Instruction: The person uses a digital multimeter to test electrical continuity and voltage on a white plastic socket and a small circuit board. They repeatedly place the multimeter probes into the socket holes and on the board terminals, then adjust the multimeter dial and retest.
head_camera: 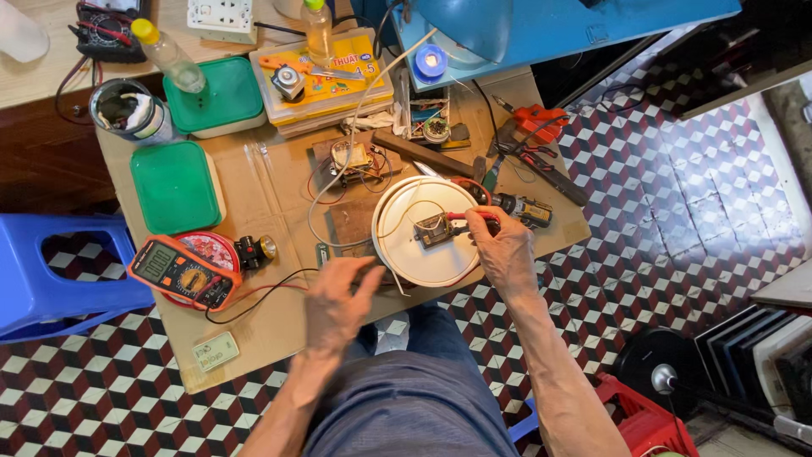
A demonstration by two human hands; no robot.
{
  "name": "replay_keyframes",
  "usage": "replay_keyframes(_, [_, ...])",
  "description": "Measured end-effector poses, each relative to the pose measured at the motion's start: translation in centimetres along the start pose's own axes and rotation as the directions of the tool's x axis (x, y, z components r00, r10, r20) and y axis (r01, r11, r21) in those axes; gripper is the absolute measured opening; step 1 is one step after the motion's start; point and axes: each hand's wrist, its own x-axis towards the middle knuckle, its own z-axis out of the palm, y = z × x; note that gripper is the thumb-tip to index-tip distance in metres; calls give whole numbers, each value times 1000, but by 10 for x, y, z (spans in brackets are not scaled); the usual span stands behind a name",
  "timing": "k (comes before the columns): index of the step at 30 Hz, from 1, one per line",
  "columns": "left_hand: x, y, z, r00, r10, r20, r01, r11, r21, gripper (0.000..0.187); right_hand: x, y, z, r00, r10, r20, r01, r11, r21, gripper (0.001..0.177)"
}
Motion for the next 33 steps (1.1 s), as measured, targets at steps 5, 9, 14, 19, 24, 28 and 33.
replay_keyframes(5, [30,38,60,996,79,52,-79,997,-5,46,-4,-2,-5,997,-74,16,73,997,40,26])
replay_keyframes(9, [39,38,81,991,-113,67,115,993,-28,43,-4,3,-6,977,-210,-32,211,977,22,24])
replay_keyframes(14, [44,43,103,969,-247,20,248,964,-97,38,-3,12,-8,963,-266,-43,268,962,49,21])
replay_keyframes(19, [48,40,115,917,-400,19,386,870,-306,22,-1,14,-10,957,-289,-24,290,956,43,20])
replay_keyframes(24, [47,37,116,897,-438,54,430,839,-333,21,-9,13,-13,909,-416,-22,416,909,7,20])
replay_keyframes(28, [58,44,112,839,-516,172,537,739,-407,24,-20,7,-7,790,-612,-12,610,789,-76,23])
replay_keyframes(33, [72,51,110,760,-590,271,630,567,-531,28,-28,4,0,745,-667,0,656,733,-179,27])
